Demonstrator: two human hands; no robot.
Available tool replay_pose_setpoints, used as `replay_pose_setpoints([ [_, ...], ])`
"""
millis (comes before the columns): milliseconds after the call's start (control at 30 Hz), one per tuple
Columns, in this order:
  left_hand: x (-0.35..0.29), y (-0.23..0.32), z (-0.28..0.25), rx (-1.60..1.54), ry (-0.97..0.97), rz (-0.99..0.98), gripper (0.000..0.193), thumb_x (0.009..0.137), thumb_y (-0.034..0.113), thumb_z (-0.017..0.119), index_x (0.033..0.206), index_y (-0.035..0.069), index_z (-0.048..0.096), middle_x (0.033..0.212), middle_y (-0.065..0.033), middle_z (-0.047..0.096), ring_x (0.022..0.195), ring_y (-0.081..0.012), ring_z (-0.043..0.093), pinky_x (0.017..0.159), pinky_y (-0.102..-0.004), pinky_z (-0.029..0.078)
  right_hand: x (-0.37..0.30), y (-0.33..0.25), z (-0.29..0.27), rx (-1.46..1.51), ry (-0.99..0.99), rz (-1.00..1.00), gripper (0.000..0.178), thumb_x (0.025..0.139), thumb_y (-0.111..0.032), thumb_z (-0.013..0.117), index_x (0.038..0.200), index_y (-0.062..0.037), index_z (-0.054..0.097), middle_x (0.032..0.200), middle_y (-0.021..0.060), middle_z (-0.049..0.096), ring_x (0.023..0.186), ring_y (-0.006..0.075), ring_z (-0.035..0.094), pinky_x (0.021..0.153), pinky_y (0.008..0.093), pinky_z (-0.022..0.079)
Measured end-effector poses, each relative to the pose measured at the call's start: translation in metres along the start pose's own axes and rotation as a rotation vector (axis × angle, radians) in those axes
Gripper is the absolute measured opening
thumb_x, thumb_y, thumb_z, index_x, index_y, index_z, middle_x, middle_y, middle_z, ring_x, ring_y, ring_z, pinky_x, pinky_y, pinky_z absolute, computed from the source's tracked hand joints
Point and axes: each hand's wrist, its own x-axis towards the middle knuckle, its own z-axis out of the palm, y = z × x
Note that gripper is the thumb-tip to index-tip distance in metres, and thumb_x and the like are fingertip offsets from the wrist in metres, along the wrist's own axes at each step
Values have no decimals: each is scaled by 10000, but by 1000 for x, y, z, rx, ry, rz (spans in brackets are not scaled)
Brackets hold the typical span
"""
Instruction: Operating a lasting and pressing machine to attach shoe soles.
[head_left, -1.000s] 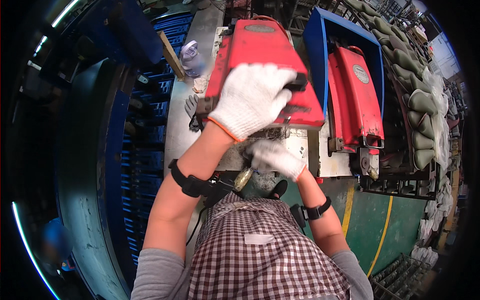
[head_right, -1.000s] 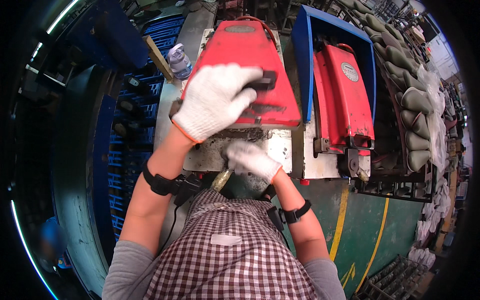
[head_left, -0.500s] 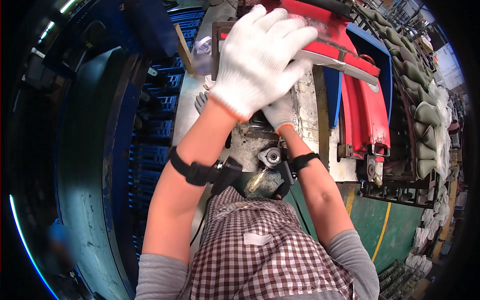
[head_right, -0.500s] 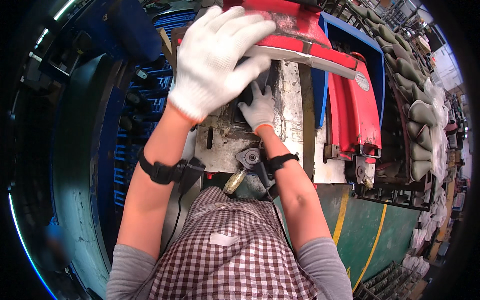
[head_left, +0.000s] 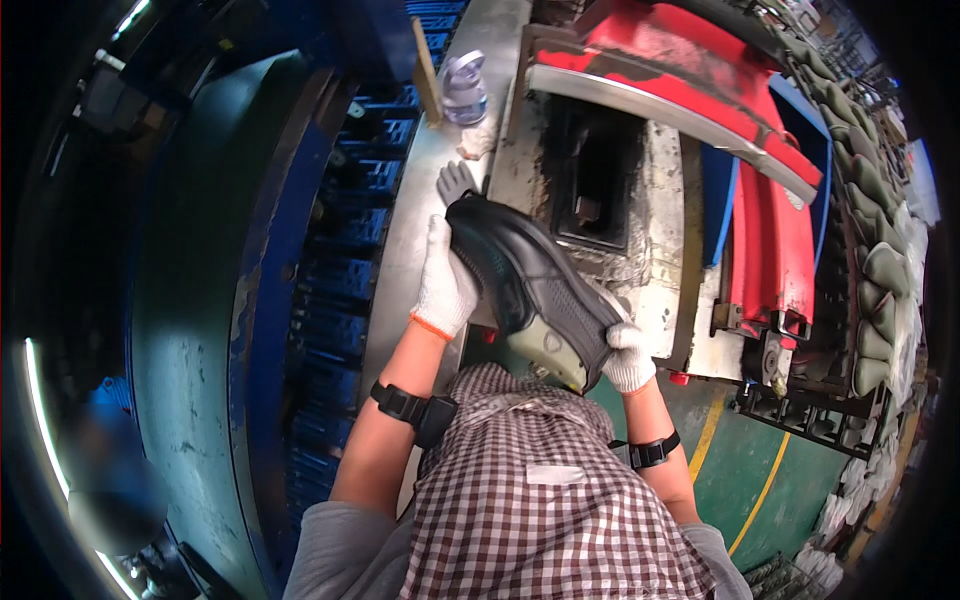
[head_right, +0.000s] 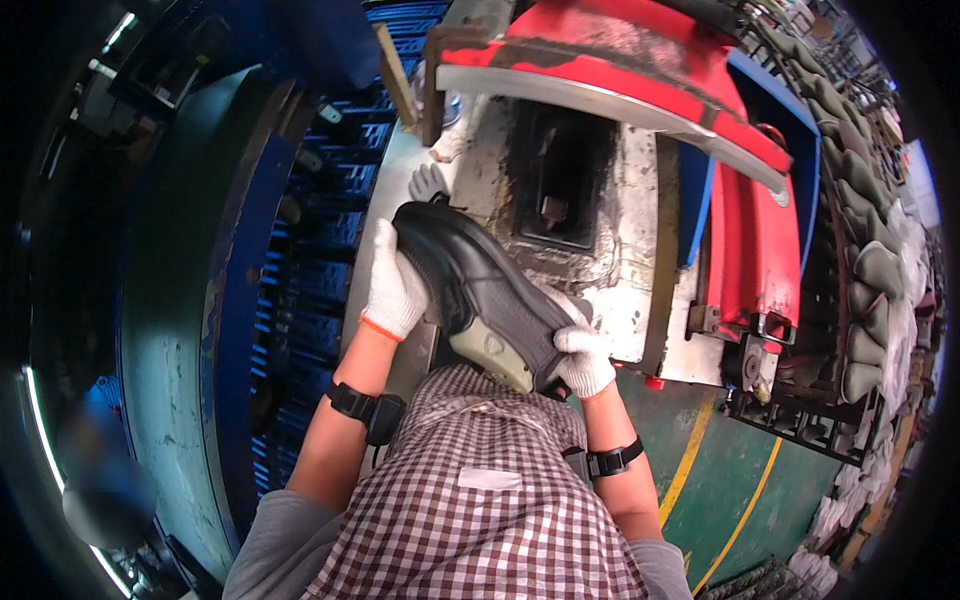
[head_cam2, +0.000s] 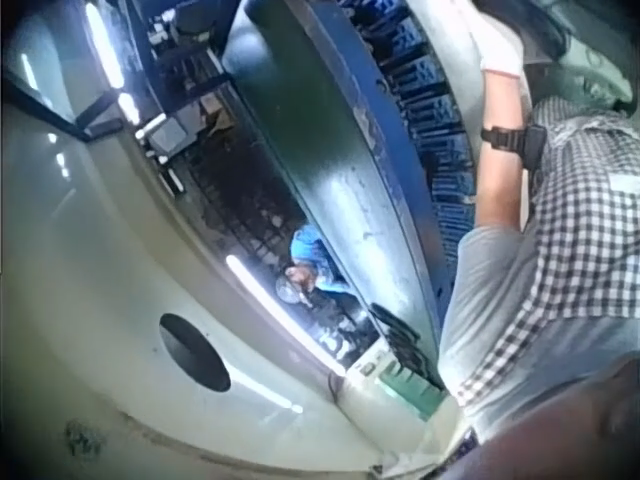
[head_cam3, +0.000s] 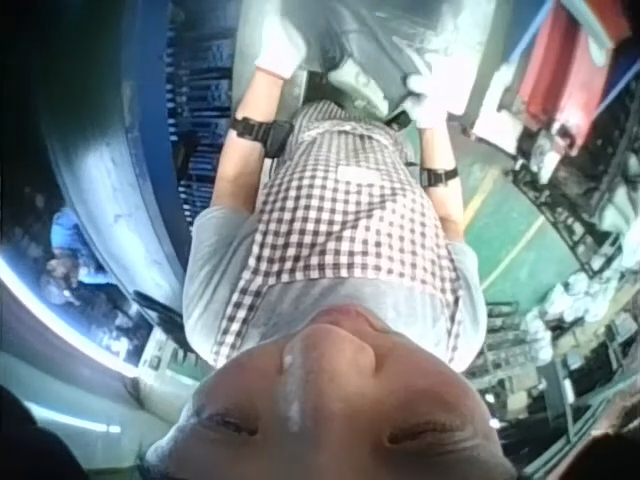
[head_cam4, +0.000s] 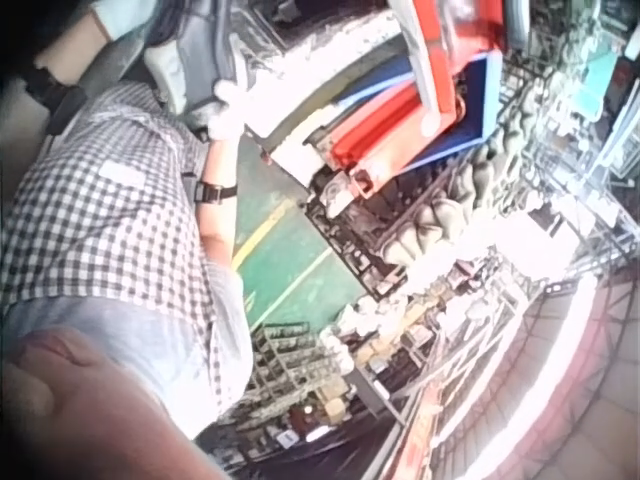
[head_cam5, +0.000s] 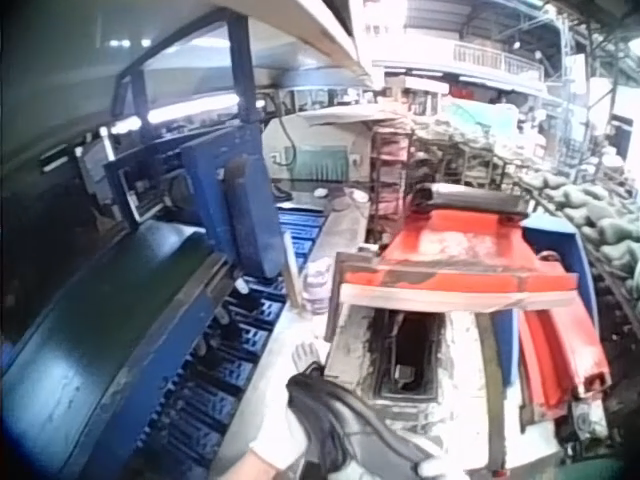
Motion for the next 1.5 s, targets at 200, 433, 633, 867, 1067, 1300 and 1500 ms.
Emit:
replay_pose_setpoints([
  [200,-51,27,-22,-104,-64,42,753,1036,623,532,1448,-8,535,1431,-200,616,1329,-347,574,1176,-517,425,7,6,-17,-60,-49,134,941,617,-113,689,1499,117,455,1486,267,570,1384,373,553,1224,448,383],
  [433,-74,39,-24,67,-132,242,544,1061,398,578,1400,-27,559,1402,-189,632,1287,-324,600,1155,-491,441,12,8,-24,-67,-15,150,912,628,-108,665,1488,119,464,1469,275,580,1377,382,563,1224,454,394],
  [633,-67,62,-22,-44,99,-53,470,1026,348,606,1218,-79,650,1214,-220,719,1131,-342,688,1071,-487,522,14,8,-19,-287,-29,166,805,661,-76,657,1444,68,542,1407,219,637,1294,307,622,1160,402,449],
  [867,-58,36,-45,-153,326,93,744,1029,645,508,1396,3,592,1413,-170,631,1296,-326,588,1158,-474,430,21,20,22,-351,-40,154,724,727,-125,750,1416,17,581,1427,162,622,1338,299,581,1186,413,416],
  [1067,-98,-8,-71,-48,13,-13,839,974,640,563,1552,42,454,1504,-157,565,1358,-316,568,1167,-488,450,47,59,79,-701,-133,38,640,964,-192,718,1519,-4,462,1569,154,495,1459,245,464,1233,394,351],
  [1300,-53,24,-166,-94,442,-33,425,897,371,628,1215,94,679,1225,-91,728,1123,-309,699,983,-515,571,53,42,57,-1854,-123,-602,458,880,-253,724,1291,-57,683,1265,143,700,1220,358,623,1070,450,463],
  [1500,19,98,-340,273,753,118,166,835,277,713,914,140,662,916,-32,683,804,-225,674,744,-388,561,35,27,9,-2068,210,-732,250,844,-169,721,1086,-105,738,1090,88,725,1115,325,652,987,457,474],
])
